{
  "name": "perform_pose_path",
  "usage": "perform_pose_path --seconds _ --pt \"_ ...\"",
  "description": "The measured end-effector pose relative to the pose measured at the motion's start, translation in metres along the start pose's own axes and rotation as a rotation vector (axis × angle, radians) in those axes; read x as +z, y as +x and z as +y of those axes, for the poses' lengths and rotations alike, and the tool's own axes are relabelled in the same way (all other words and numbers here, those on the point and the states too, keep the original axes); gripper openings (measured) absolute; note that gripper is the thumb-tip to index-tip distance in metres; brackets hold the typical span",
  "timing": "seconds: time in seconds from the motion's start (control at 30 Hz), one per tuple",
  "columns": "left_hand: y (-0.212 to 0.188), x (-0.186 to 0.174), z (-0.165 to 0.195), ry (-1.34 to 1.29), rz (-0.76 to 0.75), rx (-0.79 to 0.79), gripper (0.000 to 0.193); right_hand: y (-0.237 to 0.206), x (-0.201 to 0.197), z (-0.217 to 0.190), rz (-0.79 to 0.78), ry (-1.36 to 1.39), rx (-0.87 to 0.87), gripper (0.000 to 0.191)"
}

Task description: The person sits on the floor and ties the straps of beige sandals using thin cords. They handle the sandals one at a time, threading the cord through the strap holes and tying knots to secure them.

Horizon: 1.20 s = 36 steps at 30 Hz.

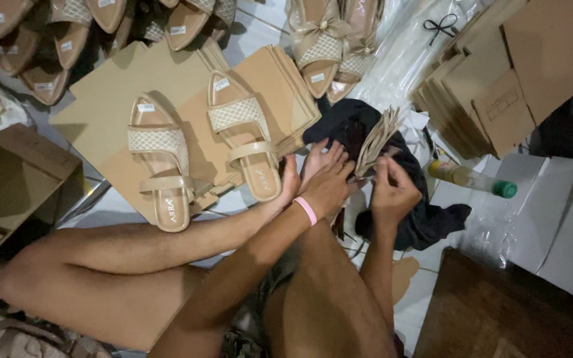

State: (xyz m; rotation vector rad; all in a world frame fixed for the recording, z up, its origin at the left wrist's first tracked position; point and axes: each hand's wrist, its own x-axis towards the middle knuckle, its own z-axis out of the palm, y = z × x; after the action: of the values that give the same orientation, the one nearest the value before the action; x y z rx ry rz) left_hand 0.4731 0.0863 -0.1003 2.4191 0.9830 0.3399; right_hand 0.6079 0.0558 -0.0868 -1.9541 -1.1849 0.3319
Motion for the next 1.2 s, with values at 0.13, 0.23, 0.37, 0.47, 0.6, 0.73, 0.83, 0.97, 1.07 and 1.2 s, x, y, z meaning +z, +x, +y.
perform_pose_path --seconds 0.13,0.23,0.37,0.47,0.6,0.73,0.83,0.97,1.07,1.2 --pt "-0.001 0.005 0.003 -0.004 -0.072 -0.035 0.038 -0.004 -0.006 -0.005 -0.007 -0.050 -0.018 0.020" --pt "-0.005 0.004 0.002 -0.010 -0.113 -0.049 0.037 -0.002 -0.006 -0.004 -0.047 0.042 0.030 0.018" --pt "-0.008 0.005 0.003 -0.006 -0.119 -0.062 0.035 -0.002 -0.007 0.008 -0.144 0.307 0.219 0.015" --pt "-0.010 0.010 0.003 0.003 -0.113 -0.074 0.034 0.001 -0.006 0.015 -0.184 0.432 0.264 0.011" --pt "-0.014 0.020 0.004 0.012 -0.111 -0.075 0.033 0.003 -0.009 0.019 -0.103 0.477 0.187 0.007" --pt "-0.018 0.025 0.003 0.013 -0.110 -0.081 0.032 0.009 -0.013 0.023 0.067 0.446 0.020 0.009" --pt "-0.020 0.024 0.005 0.005 -0.115 -0.072 0.031 0.029 -0.028 0.023 0.248 0.356 0.027 0.011" --pt "-0.021 0.019 0.004 -0.015 -0.115 -0.077 0.030 0.085 -0.097 0.010 0.475 0.660 -0.032 0.010" --pt "-0.023 0.016 0.001 -0.083 -0.110 -0.078 0.030 0.109 -0.121 -0.002 0.433 0.779 -0.078 0.007" --pt "-0.037 0.013 0.001 -0.512 0.506 -0.149 0.026 0.065 -0.049 -0.007 0.179 0.783 -0.166 0.009"
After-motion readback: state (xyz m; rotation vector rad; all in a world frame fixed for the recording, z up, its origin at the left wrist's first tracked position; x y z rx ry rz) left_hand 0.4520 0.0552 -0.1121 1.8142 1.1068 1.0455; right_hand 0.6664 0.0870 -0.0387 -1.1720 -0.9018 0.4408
